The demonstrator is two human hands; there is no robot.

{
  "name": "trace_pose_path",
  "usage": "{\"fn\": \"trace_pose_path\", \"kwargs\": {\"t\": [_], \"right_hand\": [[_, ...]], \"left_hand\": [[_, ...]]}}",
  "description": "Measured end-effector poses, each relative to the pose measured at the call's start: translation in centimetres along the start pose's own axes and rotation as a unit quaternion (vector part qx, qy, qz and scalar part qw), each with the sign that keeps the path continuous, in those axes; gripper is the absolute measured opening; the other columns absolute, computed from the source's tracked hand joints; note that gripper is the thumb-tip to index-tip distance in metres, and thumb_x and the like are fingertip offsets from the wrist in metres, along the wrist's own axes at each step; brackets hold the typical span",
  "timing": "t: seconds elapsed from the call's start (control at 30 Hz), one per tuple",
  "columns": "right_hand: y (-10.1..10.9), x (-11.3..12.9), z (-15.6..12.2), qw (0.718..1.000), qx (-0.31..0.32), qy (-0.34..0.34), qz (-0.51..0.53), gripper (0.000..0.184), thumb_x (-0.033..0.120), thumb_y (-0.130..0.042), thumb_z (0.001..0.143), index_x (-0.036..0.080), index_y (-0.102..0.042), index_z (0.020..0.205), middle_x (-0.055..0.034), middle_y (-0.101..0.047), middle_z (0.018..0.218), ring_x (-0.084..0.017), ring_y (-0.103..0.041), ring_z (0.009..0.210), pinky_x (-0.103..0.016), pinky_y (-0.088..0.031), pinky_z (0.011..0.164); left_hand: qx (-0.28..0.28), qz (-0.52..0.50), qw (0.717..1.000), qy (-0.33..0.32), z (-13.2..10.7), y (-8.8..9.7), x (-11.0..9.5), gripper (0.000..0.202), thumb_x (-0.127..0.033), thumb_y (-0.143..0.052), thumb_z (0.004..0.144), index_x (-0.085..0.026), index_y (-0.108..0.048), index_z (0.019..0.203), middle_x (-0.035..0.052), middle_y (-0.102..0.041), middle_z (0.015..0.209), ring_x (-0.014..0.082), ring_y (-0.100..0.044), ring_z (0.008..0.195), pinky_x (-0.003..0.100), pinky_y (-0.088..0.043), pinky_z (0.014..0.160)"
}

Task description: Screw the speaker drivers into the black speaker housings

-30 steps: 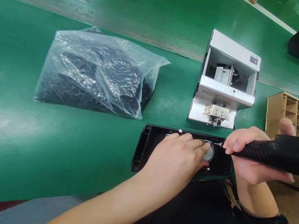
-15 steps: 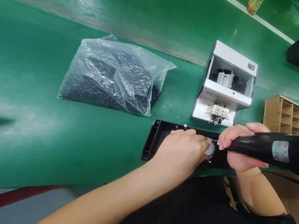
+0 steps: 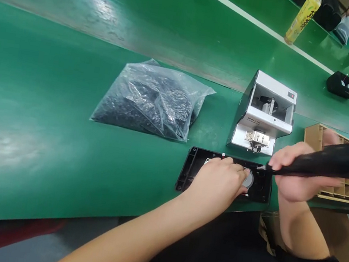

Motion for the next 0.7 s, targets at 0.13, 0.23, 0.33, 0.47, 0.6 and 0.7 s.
{"fn": "trace_pose_path", "kwargs": {"t": [0.13,0.23,0.33,0.47,0.6,0.7], "right_hand": [[-0.8,2.8,3.8,0.997,-0.040,0.063,-0.020,0.057,0.087,-0.056,0.109,0.036,-0.077,0.126,0.0071,-0.060,0.071,-0.010,-0.055,0.043,-0.024,-0.057,0.046],[-2.1,2.2,5.1,0.995,-0.043,0.083,-0.028,0.054,0.085,-0.060,0.108,0.034,-0.074,0.119,0.0079,-0.059,0.069,-0.009,-0.053,0.041,-0.021,-0.051,0.042],[-2.3,0.5,5.1,0.995,-0.066,0.069,0.001,0.055,0.083,-0.052,0.112,0.033,-0.072,0.126,0.0077,-0.061,0.068,-0.010,-0.051,0.039,-0.022,-0.049,0.040],[-2.4,-0.6,4.7,0.994,-0.063,0.072,0.049,0.055,0.079,-0.056,0.112,0.032,-0.073,0.134,0.0064,-0.065,0.069,-0.011,-0.051,0.038,-0.022,-0.048,0.039],[-2.6,-0.7,4.6,0.994,-0.051,0.079,0.059,0.053,0.078,-0.061,0.111,0.032,-0.078,0.131,0.0058,-0.065,0.070,-0.010,-0.054,0.039,-0.022,-0.048,0.040],[-3.0,-0.5,4.6,0.994,-0.044,0.083,0.062,0.053,0.076,-0.067,0.108,0.032,-0.082,0.133,0.0052,-0.067,0.070,-0.010,-0.055,0.041,-0.022,-0.050,0.041]], "left_hand": [[-0.009,-0.003,1.000,-0.007,-0.1,-0.4,0.1,0.033,-0.041,-0.092,0.104,-0.025,-0.087,0.132,0.0027,-0.090,0.127,0.0285,-0.082,0.109,0.041,-0.058,0.085],[-0.027,-0.005,1.000,-0.012,-0.2,-0.5,0.1,0.035,-0.040,-0.095,0.101,-0.023,-0.088,0.131,0.0035,-0.090,0.122,0.0271,-0.081,0.104,0.041,-0.055,0.082],[-0.045,-0.010,0.999,-0.021,-0.3,-0.4,0.0,0.036,-0.040,-0.097,0.099,-0.022,-0.088,0.129,0.0035,-0.090,0.118,0.0265,-0.080,0.101,0.041,-0.052,0.079],[-0.058,-0.020,0.998,-0.029,-0.4,-0.4,0.0,0.033,-0.042,-0.097,0.099,-0.022,-0.087,0.123,0.0011,-0.090,0.112,0.0260,-0.078,0.100,0.041,-0.048,0.077],[-0.074,-0.015,0.997,-0.036,-0.6,-0.4,0.0,0.034,-0.042,-0.097,0.099,-0.022,-0.087,0.124,0.0010,-0.089,0.112,0.0256,-0.077,0.098,0.041,-0.046,0.077],[-0.077,-0.009,0.996,-0.038,-0.7,-0.5,-0.1,0.038,-0.041,-0.099,0.097,-0.022,-0.086,0.127,0.0017,-0.089,0.112,0.0257,-0.077,0.098,0.041,-0.046,0.077]]}}
Point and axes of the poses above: each hand's wrist, its own z-axis towards the middle knuckle, its own y-axis out of the back of the hand, x = y × z, the point moved 10 cm from there along z, towards the middle knuckle
